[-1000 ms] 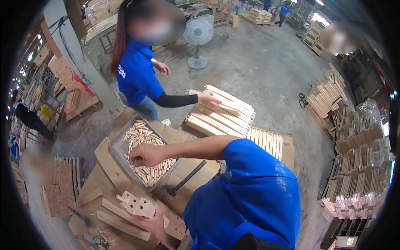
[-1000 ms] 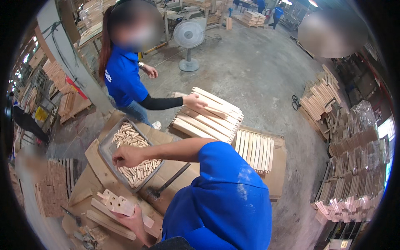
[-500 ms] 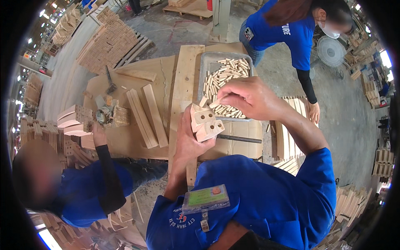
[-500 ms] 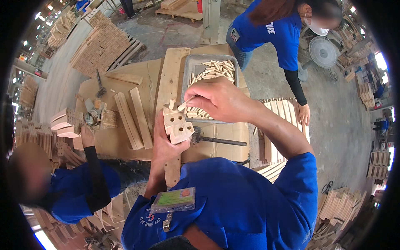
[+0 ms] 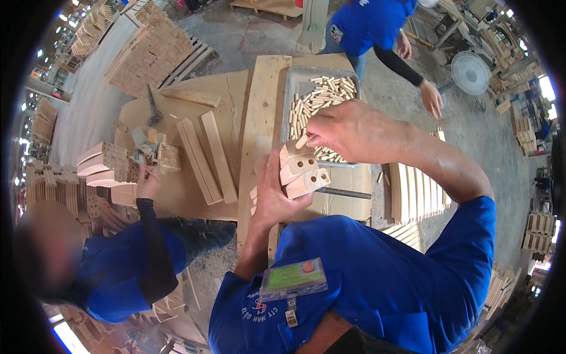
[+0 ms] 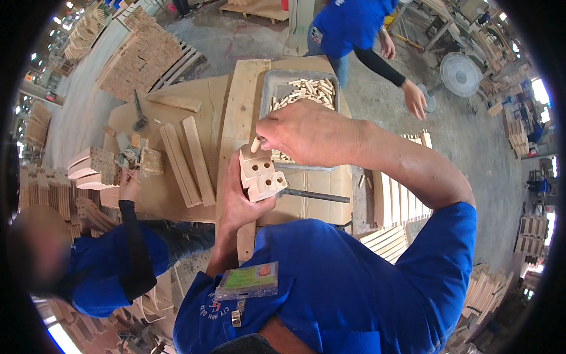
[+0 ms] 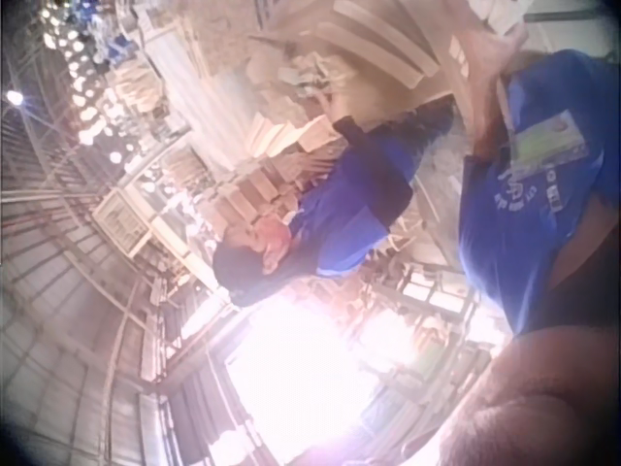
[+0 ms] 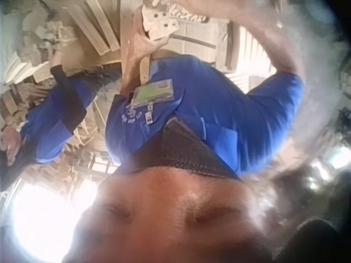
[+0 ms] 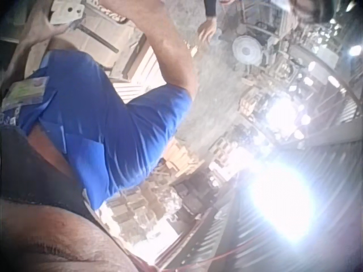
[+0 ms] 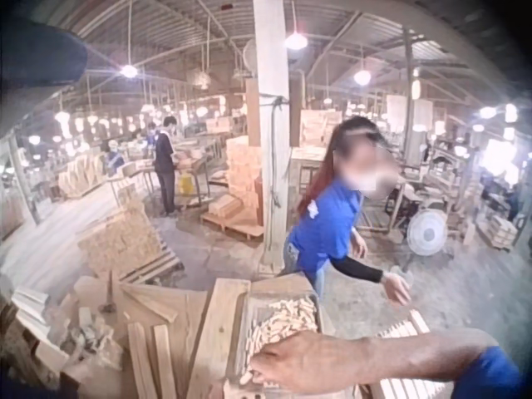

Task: The person inserts small wooden dowels into pre-drilled holes on a wooden slat and uses a hammer to tap them flush. The person repeats this process for multiple dowels on the same piece and then stacks the finished slat with others.

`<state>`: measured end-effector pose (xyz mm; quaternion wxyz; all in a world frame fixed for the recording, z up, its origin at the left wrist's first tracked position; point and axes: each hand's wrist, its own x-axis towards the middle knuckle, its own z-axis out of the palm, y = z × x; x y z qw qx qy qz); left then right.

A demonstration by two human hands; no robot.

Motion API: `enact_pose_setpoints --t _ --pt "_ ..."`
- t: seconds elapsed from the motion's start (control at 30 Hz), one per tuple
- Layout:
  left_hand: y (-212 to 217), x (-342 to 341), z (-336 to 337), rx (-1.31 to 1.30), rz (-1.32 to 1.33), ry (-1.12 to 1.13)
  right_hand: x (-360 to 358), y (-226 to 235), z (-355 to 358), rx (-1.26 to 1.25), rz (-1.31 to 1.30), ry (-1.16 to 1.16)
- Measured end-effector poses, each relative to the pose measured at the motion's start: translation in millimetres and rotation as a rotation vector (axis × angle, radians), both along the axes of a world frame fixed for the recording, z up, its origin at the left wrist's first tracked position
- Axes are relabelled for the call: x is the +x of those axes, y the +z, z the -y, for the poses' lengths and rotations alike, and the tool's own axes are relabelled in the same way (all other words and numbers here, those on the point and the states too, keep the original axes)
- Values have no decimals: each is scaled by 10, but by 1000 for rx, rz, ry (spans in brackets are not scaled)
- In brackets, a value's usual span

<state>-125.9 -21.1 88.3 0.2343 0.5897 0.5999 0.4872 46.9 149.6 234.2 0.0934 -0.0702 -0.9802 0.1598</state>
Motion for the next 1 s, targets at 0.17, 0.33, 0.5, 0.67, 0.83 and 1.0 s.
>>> enact_pose_setpoints --t 0.17,0.33,0.5,0.67,0.83,1.0 --pt "-82 -9 20 -64 163 -18 -32 -90 46 -49 -39 -52" --pt "-118 -65 32 -19 181 25 -82 -263 -164 -305 -171 45" --pt "-51 -48 41 -70 285 37 153 -1815 -462 -477 -35 -634" --pt "56 -56 81 -102 365 29 432 -3058 -322 -88 189 -711" --pt "19 -51 53 -71 199 35 413 -2844 -263 -189 102 -762" --pt "-41 -56 45 -47 106 42 353 -1345 -197 -595 -288 -540"
